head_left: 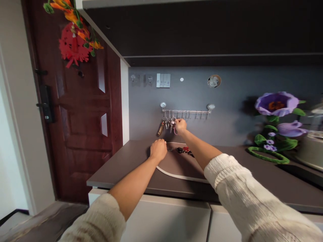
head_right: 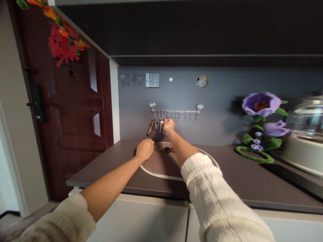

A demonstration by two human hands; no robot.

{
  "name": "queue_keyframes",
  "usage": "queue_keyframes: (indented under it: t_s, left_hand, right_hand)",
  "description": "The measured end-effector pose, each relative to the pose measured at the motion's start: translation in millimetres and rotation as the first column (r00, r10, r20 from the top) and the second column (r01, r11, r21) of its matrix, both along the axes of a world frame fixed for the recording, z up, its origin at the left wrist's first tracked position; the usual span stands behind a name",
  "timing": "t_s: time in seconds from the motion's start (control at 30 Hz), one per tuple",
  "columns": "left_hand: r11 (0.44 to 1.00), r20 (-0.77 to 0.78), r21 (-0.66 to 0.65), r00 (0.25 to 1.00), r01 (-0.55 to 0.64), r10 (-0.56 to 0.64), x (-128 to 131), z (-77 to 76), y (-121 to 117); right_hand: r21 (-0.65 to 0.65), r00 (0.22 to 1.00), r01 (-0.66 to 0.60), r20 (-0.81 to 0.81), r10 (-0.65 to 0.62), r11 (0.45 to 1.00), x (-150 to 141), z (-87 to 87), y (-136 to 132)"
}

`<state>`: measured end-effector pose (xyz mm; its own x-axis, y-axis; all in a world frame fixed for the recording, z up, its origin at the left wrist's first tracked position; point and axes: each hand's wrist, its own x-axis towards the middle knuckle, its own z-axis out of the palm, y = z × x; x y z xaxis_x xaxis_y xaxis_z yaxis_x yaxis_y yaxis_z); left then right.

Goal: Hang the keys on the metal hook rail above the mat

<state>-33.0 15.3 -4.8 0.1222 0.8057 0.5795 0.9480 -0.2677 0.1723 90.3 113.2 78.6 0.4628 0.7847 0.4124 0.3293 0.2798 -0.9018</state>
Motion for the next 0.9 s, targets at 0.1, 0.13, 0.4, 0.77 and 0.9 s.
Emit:
queue_keyframes:
  t_s: [0.1,0.13,0.4,0.77,0.9]
  left_hand:
    - [1.000,0.001,-0.004,1.000,-0.002,0.002,-0.1,0.1,0.1]
    - [1.000,0.002,-0.006,1.000,0.000,0.000,-0.2,0.1,0.1]
    - [1.000,-0.009,-0.026,1.000,0.002,-0.002,-0.8,0.3,0.1]
    - [1.000,-0.012,0.014,1.000,-0.001,0.001,-3.4,-0.9,0.4]
    - [1.000,-0.014,-0.014,1.000,0.017,-0.017,-5.3,0.2,0.6]
  right_hand:
    - [0.004,1.000,-0.007,0.019,0.007,1.000,0.7,-0.1,-4.2]
    - [0.002,0.999,-0.009,0.036,0.009,1.000,0.9,-0.1,-5.8]
    - [0.014,0.985,0.017,0.170,-0.020,1.000,6.4,-4.1,-9.3]
    - [0.045,0.994,0.005,0.111,-0.010,0.999,19.4,-12.6,-23.8]
    - [0.054,0.993,-0.015,0.117,0.009,0.998,23.7,-15.6,-45.9]
